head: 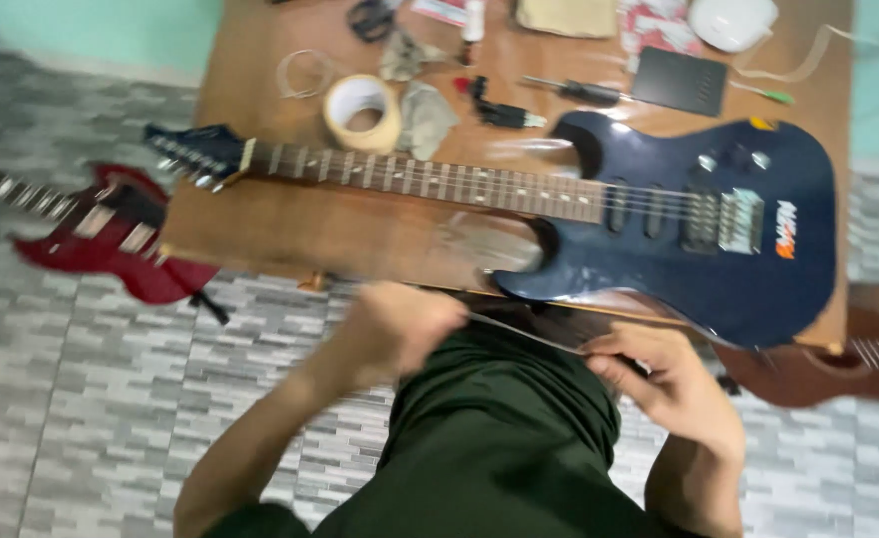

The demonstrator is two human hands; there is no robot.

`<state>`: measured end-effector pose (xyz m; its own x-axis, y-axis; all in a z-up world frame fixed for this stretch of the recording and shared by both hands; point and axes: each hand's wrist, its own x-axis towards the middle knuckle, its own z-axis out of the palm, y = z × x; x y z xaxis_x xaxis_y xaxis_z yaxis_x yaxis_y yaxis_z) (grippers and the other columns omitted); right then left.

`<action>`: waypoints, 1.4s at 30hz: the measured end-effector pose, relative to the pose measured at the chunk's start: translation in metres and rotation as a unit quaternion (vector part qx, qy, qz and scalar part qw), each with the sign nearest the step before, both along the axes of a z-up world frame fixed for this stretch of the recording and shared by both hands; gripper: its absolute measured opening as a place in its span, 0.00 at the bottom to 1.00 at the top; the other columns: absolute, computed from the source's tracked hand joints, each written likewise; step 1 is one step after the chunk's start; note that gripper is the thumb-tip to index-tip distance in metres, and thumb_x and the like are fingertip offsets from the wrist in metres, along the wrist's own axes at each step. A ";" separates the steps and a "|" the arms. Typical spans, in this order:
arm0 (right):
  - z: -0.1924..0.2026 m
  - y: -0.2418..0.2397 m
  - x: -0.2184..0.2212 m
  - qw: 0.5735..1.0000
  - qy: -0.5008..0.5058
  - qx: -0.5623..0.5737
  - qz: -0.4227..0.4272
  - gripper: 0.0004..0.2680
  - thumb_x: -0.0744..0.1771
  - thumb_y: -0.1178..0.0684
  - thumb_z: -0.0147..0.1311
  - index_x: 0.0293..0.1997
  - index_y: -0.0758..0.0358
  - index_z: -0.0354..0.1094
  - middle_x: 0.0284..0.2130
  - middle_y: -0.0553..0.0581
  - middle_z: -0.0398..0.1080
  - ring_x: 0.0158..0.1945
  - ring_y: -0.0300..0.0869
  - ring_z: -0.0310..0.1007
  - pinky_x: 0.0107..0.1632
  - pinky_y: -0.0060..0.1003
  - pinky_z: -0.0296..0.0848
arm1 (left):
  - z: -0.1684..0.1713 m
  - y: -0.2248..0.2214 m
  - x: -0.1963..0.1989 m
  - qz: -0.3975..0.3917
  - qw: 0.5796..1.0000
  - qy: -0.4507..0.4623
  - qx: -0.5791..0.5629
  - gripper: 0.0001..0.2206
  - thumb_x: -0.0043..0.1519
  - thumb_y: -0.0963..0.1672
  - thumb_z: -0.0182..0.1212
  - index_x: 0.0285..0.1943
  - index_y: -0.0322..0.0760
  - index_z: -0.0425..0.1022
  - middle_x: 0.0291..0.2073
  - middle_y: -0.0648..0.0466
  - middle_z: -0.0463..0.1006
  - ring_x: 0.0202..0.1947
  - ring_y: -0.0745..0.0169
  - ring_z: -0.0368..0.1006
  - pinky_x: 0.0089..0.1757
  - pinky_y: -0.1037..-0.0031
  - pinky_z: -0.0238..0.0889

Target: Restringing an electric guitar by threading a new string through the bridge and winding it around the tuning peg.

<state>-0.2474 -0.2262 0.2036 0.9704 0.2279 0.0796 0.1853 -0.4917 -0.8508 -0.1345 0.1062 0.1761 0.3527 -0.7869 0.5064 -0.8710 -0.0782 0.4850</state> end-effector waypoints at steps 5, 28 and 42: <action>-0.003 -0.068 -0.030 0.977 0.084 -0.006 -0.194 0.04 0.69 0.56 0.55 0.38 0.63 0.75 0.22 0.46 0.68 0.21 0.31 0.56 0.22 0.29 0.58 | 0.024 0.135 0.038 0.507 0.830 0.217 0.086 0.13 0.72 0.34 0.50 0.61 0.32 0.78 0.55 0.47 0.80 0.54 0.50 0.74 0.56 0.62 0.64; 0.021 0.046 -0.045 0.965 -0.126 -0.221 -0.069 0.07 0.71 0.52 0.48 0.47 0.64 0.64 0.39 0.63 0.62 0.39 0.54 0.63 0.42 0.47 0.62 | 0.070 -0.096 -0.019 -0.121 0.972 0.054 0.196 0.08 0.70 0.44 0.55 0.38 0.39 0.75 0.25 0.56 0.74 0.25 0.56 0.67 0.29 0.65 0.58; 0.018 -0.172 -0.169 0.841 0.028 -0.206 -0.500 0.07 0.79 0.69 0.39 0.58 0.86 0.64 0.34 0.67 0.59 0.27 0.45 0.54 0.27 0.37 0.52 | -0.062 -0.065 0.077 0.365 0.677 0.627 -0.124 0.31 0.64 0.46 0.57 0.74 0.26 0.52 0.67 0.32 0.66 0.67 0.42 0.68 0.65 0.63 0.62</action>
<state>-0.4169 -0.3985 0.2218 0.6928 -0.7071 0.1418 -0.5303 -0.6327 -0.5643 -0.0575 0.0411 0.1143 0.8770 -0.1173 -0.4660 0.4637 -0.0479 0.8847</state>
